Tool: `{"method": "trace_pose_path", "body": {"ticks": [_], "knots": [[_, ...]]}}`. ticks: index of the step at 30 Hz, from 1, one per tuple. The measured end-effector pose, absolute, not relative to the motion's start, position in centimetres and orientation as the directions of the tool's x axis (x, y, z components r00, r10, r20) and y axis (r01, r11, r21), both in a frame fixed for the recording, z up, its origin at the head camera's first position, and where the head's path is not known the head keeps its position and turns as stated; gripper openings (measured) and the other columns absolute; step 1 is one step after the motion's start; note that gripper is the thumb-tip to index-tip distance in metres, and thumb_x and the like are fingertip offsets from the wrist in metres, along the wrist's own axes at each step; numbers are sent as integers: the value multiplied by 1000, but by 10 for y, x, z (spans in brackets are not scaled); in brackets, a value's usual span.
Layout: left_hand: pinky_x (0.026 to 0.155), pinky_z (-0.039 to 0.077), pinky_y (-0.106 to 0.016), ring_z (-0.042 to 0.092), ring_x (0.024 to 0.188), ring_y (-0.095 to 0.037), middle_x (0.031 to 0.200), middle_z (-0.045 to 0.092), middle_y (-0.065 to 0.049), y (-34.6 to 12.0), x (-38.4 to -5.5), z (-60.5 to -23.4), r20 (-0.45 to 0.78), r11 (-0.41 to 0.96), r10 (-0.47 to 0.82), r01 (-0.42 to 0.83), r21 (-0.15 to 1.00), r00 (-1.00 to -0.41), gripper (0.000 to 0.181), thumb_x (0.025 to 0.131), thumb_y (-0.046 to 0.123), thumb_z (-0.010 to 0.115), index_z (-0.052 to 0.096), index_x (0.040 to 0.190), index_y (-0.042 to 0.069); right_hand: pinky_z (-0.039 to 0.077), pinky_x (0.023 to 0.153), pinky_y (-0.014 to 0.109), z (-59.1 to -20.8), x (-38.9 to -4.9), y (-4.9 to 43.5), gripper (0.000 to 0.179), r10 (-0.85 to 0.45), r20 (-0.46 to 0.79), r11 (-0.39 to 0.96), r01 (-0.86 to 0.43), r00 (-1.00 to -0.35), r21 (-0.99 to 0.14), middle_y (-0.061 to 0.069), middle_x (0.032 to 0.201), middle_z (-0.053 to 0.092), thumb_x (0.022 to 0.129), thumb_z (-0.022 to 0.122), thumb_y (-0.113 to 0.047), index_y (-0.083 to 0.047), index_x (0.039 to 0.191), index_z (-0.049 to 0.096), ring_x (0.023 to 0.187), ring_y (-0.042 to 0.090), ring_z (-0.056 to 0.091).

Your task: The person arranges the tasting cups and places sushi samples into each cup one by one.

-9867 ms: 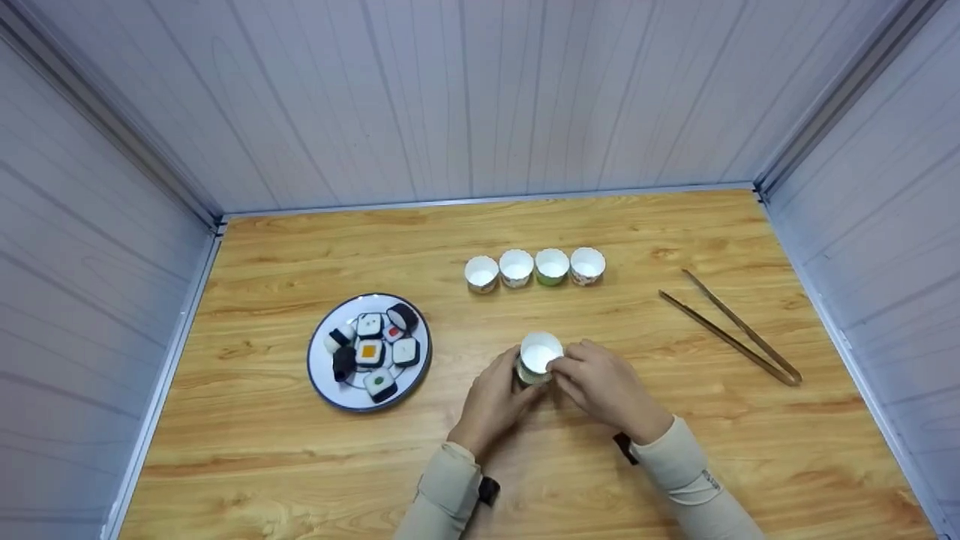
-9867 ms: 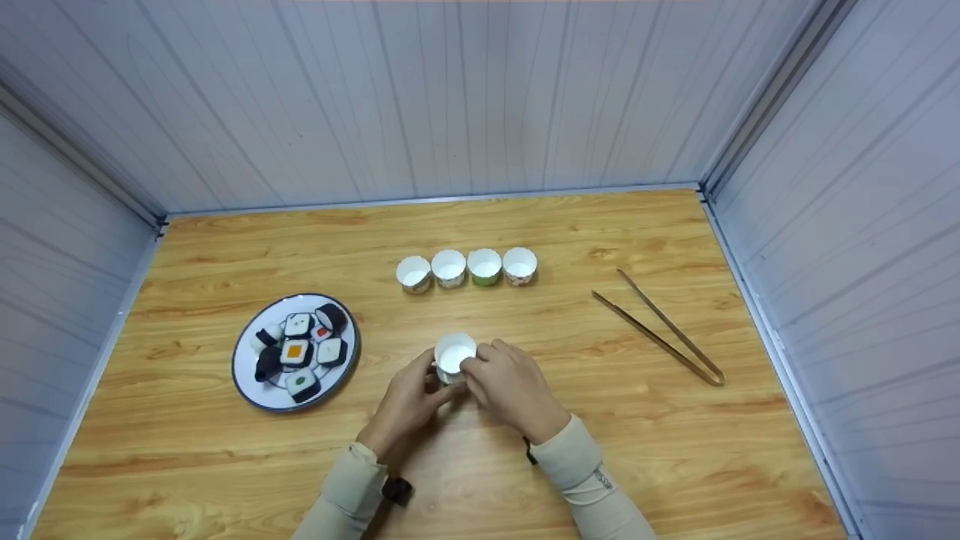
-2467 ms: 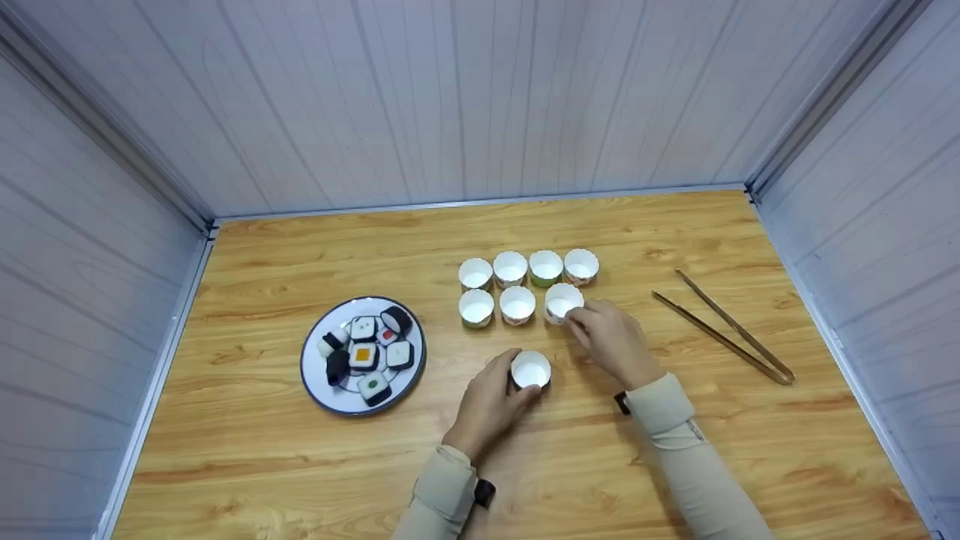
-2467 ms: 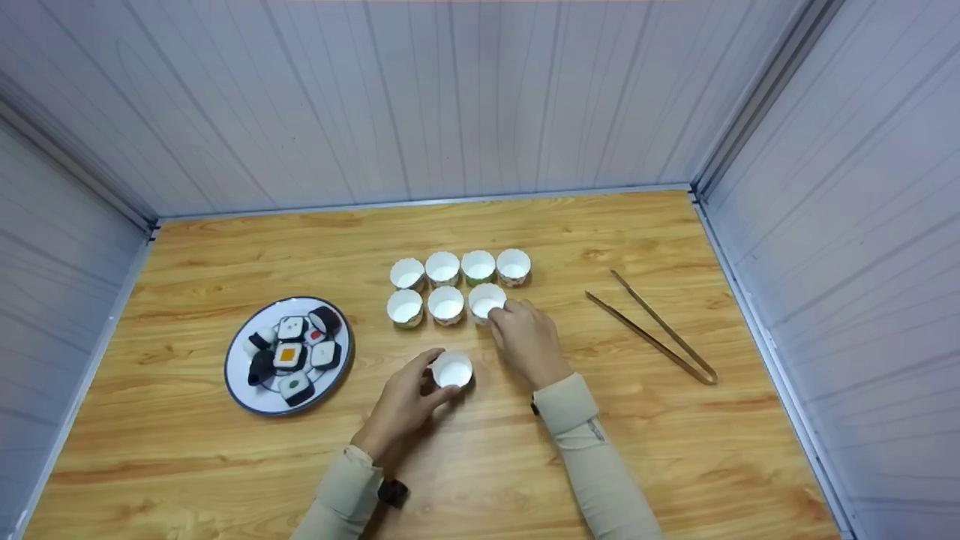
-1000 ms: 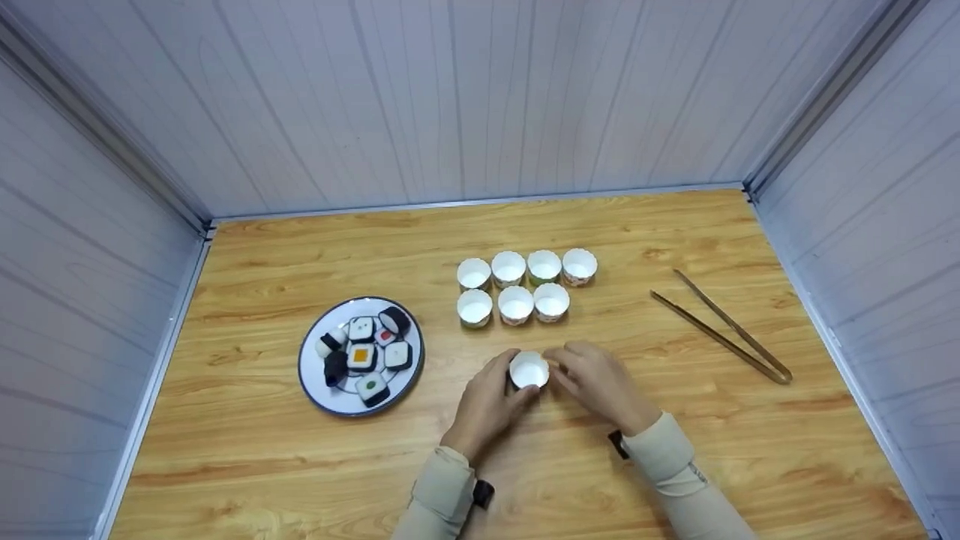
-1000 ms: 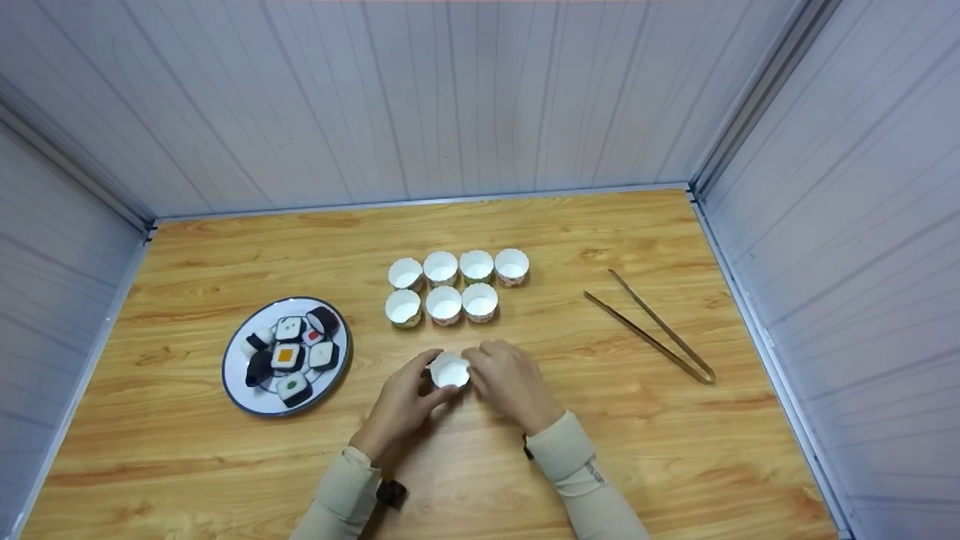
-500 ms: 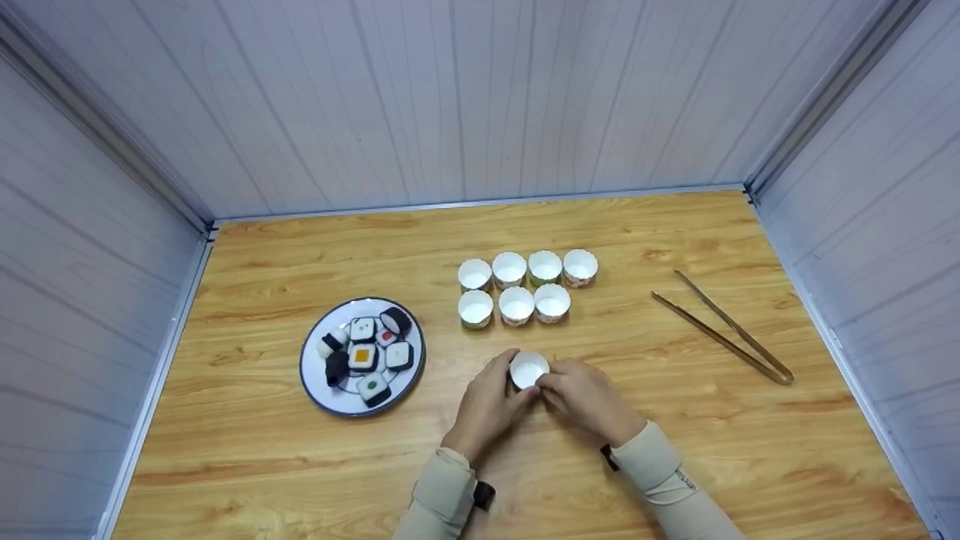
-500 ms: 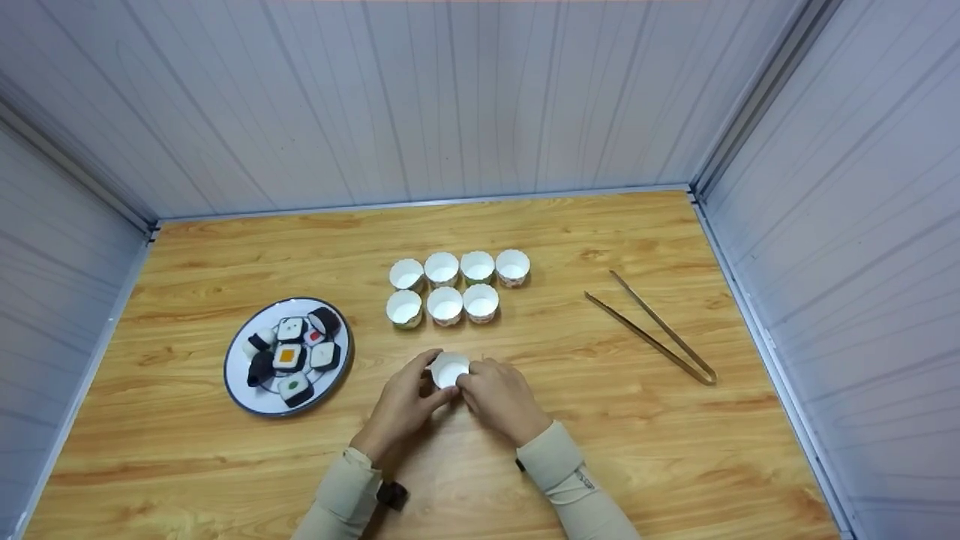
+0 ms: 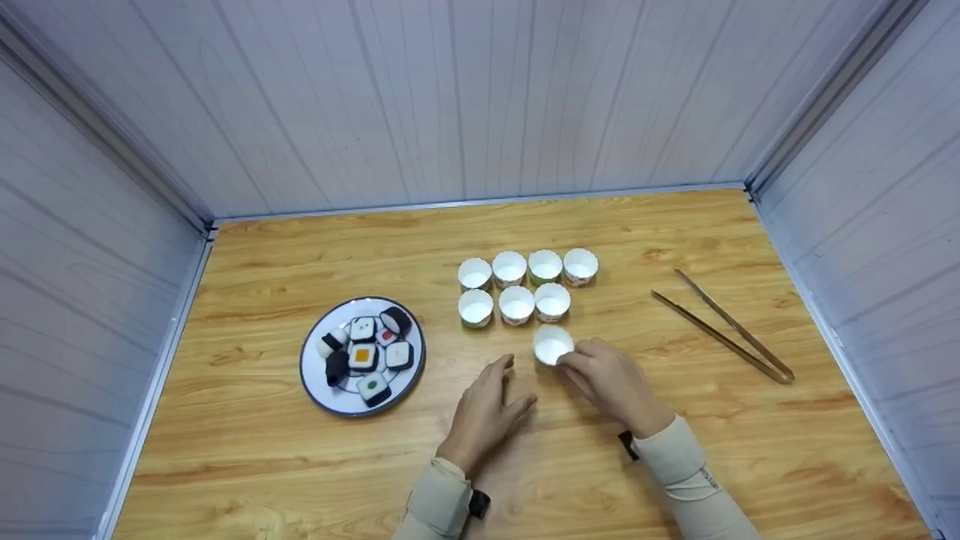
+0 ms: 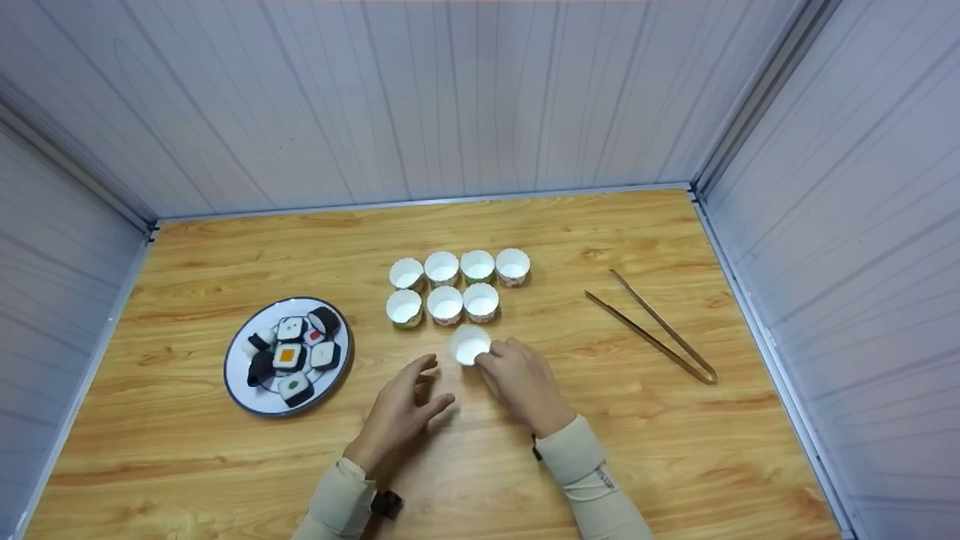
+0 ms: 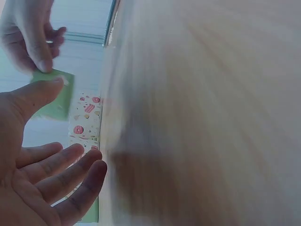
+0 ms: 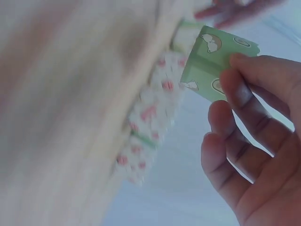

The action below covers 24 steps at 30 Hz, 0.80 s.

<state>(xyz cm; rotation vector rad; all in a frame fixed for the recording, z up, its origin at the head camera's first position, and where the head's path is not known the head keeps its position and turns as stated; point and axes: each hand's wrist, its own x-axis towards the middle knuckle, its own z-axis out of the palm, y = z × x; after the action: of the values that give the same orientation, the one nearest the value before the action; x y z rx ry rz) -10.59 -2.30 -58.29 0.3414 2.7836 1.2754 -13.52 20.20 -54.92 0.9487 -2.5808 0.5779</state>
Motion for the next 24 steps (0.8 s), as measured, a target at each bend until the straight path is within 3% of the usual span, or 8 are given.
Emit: {"method": "trace_pose_path", "body": {"ticks": [6, 12, 17, 24], "knots": [[100, 47, -46, 57, 122, -30, 135, 59, -12, -28, -98, -587, 70, 638, 229, 204, 742, -971, 67, 90, 30, 76, 48, 144, 2, 54, 61, 35, -536, -155, 226, 14, -448, 444, 759, -593, -776, -268, 4, 83, 66, 81, 82, -2, -8, 93, 76, 72, 21, 60], [99, 48, -47, 58, 120, -29, 135, 60, -10, -29, -94, -586, 86, 638, 234, 220, 738, -968, 66, 90, 31, 76, 49, 144, 3, 52, 55, 38, -539, -178, 243, 7, -359, 412, 826, -491, -837, -278, 5, 79, 64, 86, 79, -5, -7, 92, 77, 68, 23, 59], [100, 48, -46, 58, 121, -29, 135, 59, -11, -29, -92, -585, 77, 642, 243, 220, 734, -967, 67, 91, 32, 75, 48, 145, 3, 51, 52, 42, -552, -195, 249, 4, -307, 349, 860, -415, -885, -298, 7, 76, 62, 87, 78, -5, -6, 91, 77, 66, 25, 59], [100, 47, -46, 57, 122, -30, 135, 60, -11, -30, -91, -585, 75, 647, 243, 219, 731, -967, 66, 91, 31, 75, 48, 144, 2, 54, 60, 47, -565, -209, 245, 5, -287, 229, 872, -352, -930, -339, 10, 84, 67, 91, 73, -7, -7, 93, 77, 75, 29, 63]]}}
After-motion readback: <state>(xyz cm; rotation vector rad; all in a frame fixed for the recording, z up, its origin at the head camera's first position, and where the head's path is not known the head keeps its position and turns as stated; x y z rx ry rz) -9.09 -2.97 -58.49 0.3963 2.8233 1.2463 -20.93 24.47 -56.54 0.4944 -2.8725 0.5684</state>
